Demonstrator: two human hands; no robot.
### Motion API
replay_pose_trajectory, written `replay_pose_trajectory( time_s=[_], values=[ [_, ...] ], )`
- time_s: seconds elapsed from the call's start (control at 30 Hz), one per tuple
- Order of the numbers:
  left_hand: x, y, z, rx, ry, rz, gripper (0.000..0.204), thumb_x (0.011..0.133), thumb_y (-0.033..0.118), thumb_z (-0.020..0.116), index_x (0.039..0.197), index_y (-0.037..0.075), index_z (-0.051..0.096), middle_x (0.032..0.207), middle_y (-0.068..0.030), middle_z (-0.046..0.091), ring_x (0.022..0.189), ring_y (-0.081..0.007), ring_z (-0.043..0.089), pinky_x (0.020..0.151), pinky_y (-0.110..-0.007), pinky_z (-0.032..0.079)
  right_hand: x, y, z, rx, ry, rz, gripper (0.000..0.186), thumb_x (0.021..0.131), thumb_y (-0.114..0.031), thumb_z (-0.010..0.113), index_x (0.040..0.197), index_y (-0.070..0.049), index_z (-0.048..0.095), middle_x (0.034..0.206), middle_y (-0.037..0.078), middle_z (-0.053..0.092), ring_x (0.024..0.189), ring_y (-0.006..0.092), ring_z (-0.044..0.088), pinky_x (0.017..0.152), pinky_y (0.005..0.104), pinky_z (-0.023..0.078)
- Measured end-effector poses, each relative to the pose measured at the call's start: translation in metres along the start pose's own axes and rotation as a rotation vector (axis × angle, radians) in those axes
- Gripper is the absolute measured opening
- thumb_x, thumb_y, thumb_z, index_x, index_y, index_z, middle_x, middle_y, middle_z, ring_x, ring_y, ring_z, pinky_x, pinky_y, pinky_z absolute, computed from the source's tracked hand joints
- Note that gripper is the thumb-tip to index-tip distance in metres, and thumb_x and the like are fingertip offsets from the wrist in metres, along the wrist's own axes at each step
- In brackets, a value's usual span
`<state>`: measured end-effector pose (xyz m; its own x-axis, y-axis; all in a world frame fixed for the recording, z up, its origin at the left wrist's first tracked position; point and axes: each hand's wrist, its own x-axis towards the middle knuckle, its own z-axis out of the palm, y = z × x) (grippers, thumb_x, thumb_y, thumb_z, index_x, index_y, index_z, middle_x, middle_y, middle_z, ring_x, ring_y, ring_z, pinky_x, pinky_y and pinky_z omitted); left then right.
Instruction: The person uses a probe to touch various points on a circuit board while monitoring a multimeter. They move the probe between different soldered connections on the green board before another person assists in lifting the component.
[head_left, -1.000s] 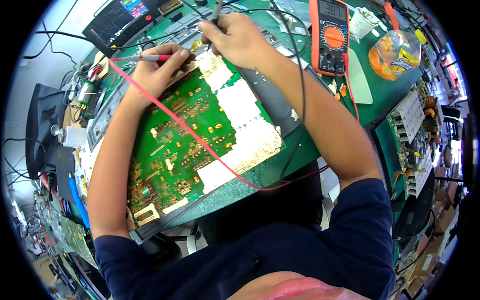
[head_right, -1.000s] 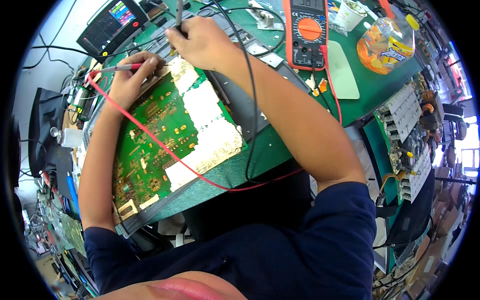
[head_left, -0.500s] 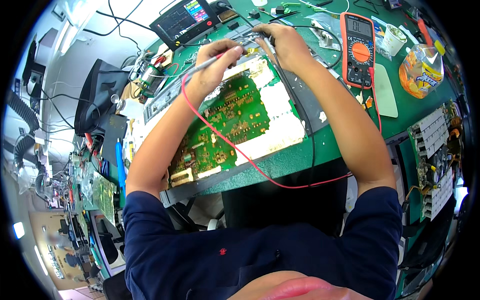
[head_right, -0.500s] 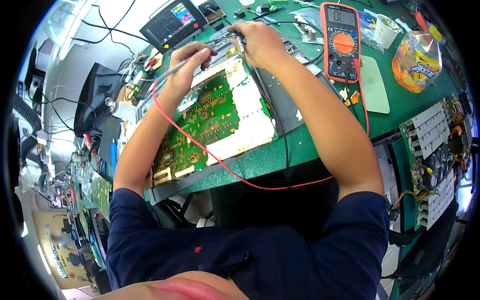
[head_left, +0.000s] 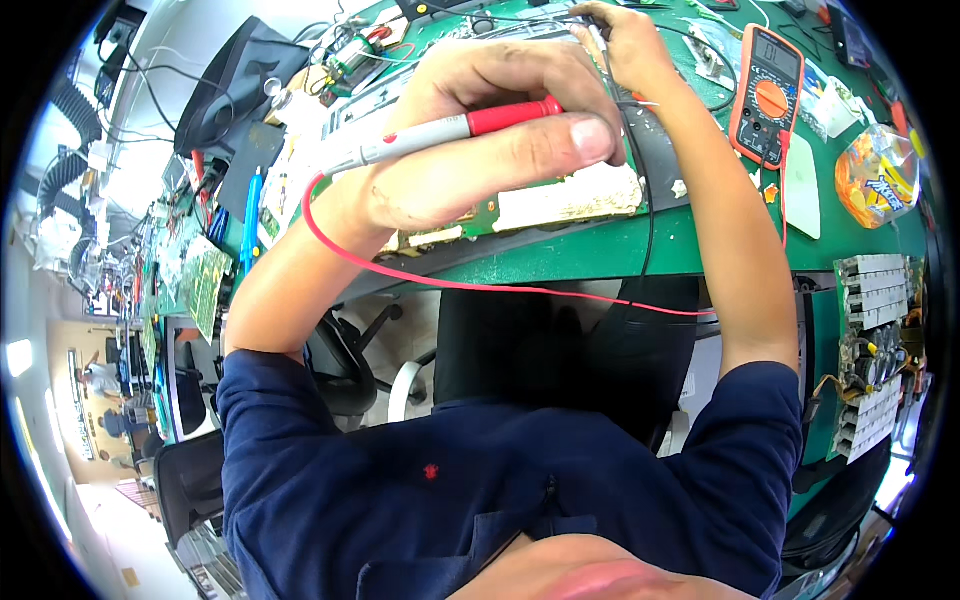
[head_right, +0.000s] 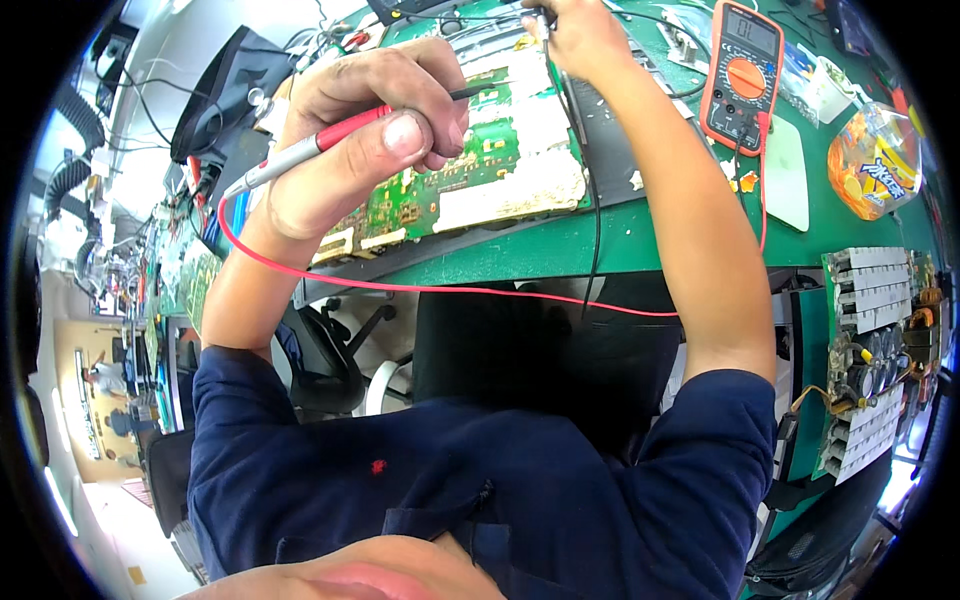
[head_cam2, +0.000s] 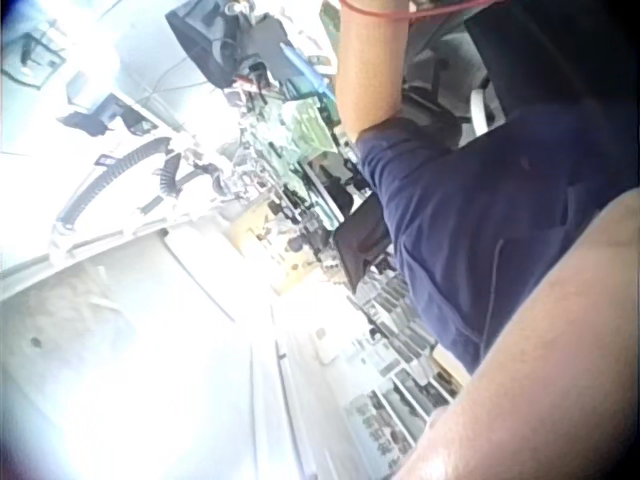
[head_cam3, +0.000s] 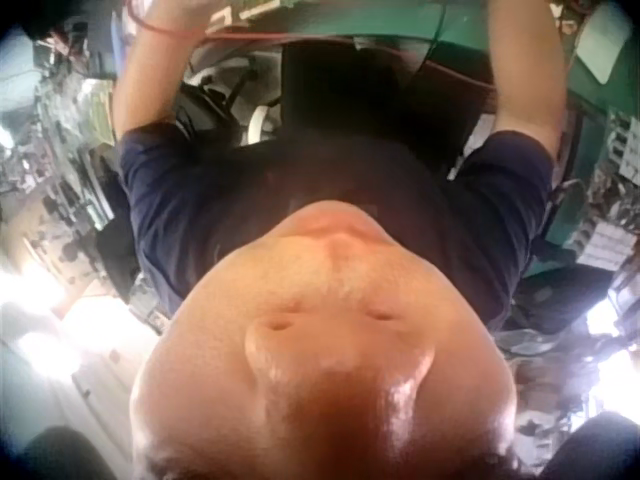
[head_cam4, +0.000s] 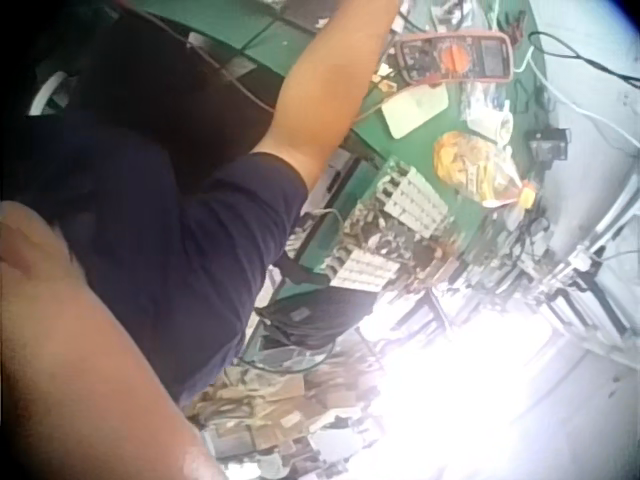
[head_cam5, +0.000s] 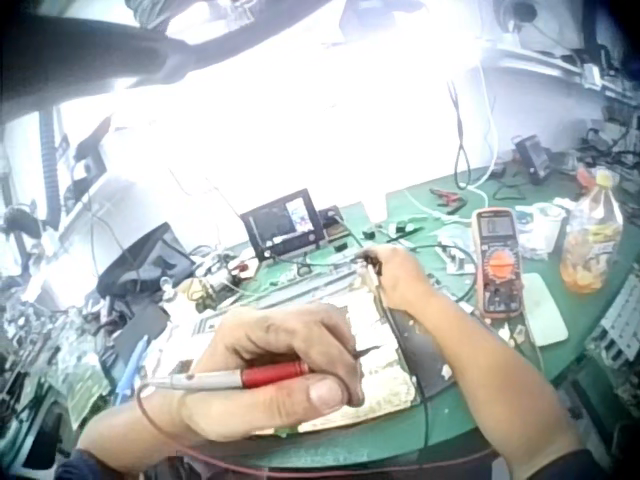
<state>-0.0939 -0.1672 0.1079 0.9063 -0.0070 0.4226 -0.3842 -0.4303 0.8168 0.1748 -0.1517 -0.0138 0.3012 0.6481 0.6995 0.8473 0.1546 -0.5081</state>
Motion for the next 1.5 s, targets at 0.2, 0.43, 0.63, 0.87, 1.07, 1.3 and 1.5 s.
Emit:
replay_pose_trajectory(
  time_s=[0.2, 0.43, 0.63, 0.87, 1.07, 1.3, 1.5],
  values=[
    [-0.025, 0.022, 0.029, -0.014, -0.023, 0.138, 0.028, 0.083, 0.027, 0.078, 0.093, 0.002, 0.074, 0.088, -0.0150, 0.062, 0.068, -0.0177, 0.059, 0.059, -0.027, 0.046, -0.001, 0.010, 0.010, 0.035, -0.016, 0.066, 0.028, 0.085, -0.015, 0.070, 0.111, -0.004, 0.074, 0.096, 0.022, 0.074, 0.086, 0.0328, 0.072, 0.079, 0.0399, 0.055],
    [-0.051, 0.017, 0.101, -0.455, 0.052, 0.466, 0.028, 0.080, 0.020, 0.081, 0.093, -0.002, 0.072, 0.077, -0.0165, 0.061, 0.055, -0.0235, 0.058, 0.044, -0.032, 0.043, 0.002, 0.021, -0.003, -0.075, -0.014, -0.015, 0.025, 0.086, -0.015, 0.072, 0.107, 0.000, 0.074, 0.088, 0.020, 0.074, 0.079, 0.0244, 0.070, 0.074, 0.0368, 0.054],
    [-0.071, 0.038, 0.106, -0.267, 0.068, 0.312, 0.022, 0.077, 0.021, 0.077, 0.076, 0.003, 0.064, 0.065, -0.0102, 0.051, 0.057, -0.0326, 0.056, 0.047, -0.039, 0.042, 0.000, 0.016, 0.005, 0.000, -0.038, -0.044, 0.023, 0.087, -0.014, 0.074, 0.105, 0.000, 0.073, 0.081, 0.014, 0.071, 0.072, 0.0197, 0.065, 0.069, 0.0343, 0.053],
    [-0.087, 0.035, 0.100, -0.168, 0.099, 0.291, 0.020, 0.078, 0.019, 0.075, 0.081, 0.001, 0.066, 0.072, -0.0119, 0.054, 0.063, -0.0307, 0.058, 0.054, -0.038, 0.044, -0.001, 0.017, 0.003, 0.038, -0.117, 0.060, 0.021, 0.091, -0.008, 0.073, 0.111, -0.002, 0.073, 0.085, 0.013, 0.069, 0.075, 0.0181, 0.062, 0.067, 0.0325, 0.053],
    [-0.101, 0.033, 0.092, -0.102, 0.150, 0.278, 0.018, 0.080, 0.016, 0.073, 0.085, 0.000, 0.067, 0.077, -0.0133, 0.057, 0.069, -0.0291, 0.060, 0.060, -0.037, 0.046, -0.007, 0.019, 0.005, -0.258, -0.067, -0.106, 0.027, 0.094, -0.020, 0.071, 0.111, 0.001, 0.073, 0.089, 0.014, 0.071, 0.080, 0.0173, 0.065, 0.075, 0.0322, 0.053],
    [-0.116, 0.029, 0.079, -0.033, 0.216, 0.272, 0.017, 0.081, 0.014, 0.071, 0.089, -0.002, 0.068, 0.083, -0.0149, 0.061, 0.075, -0.0271, 0.062, 0.067, -0.035, 0.048, 0.012, 0.063, -0.003, -0.168, -0.401, -0.011, 0.039, 0.101, -0.006, 0.049, 0.134, -0.016, 0.069, 0.112, 0.009, 0.075, 0.103, 0.0177, 0.068, 0.094, 0.0310, 0.051],
    [-0.137, 0.016, 0.065, 0.138, 0.362, 0.238, 0.018, 0.083, 0.012, 0.069, 0.093, -0.003, 0.069, 0.089, -0.0164, 0.064, 0.081, -0.0255, 0.064, 0.073, -0.034, 0.049, 0.021, 0.090, -0.010, 0.260, -0.491, 0.266, 0.039, 0.102, -0.010, 0.041, 0.126, 0.002, 0.071, 0.116, 0.009, 0.073, 0.110, 0.0162, 0.064, 0.099, 0.0304, 0.047]
  ],
)
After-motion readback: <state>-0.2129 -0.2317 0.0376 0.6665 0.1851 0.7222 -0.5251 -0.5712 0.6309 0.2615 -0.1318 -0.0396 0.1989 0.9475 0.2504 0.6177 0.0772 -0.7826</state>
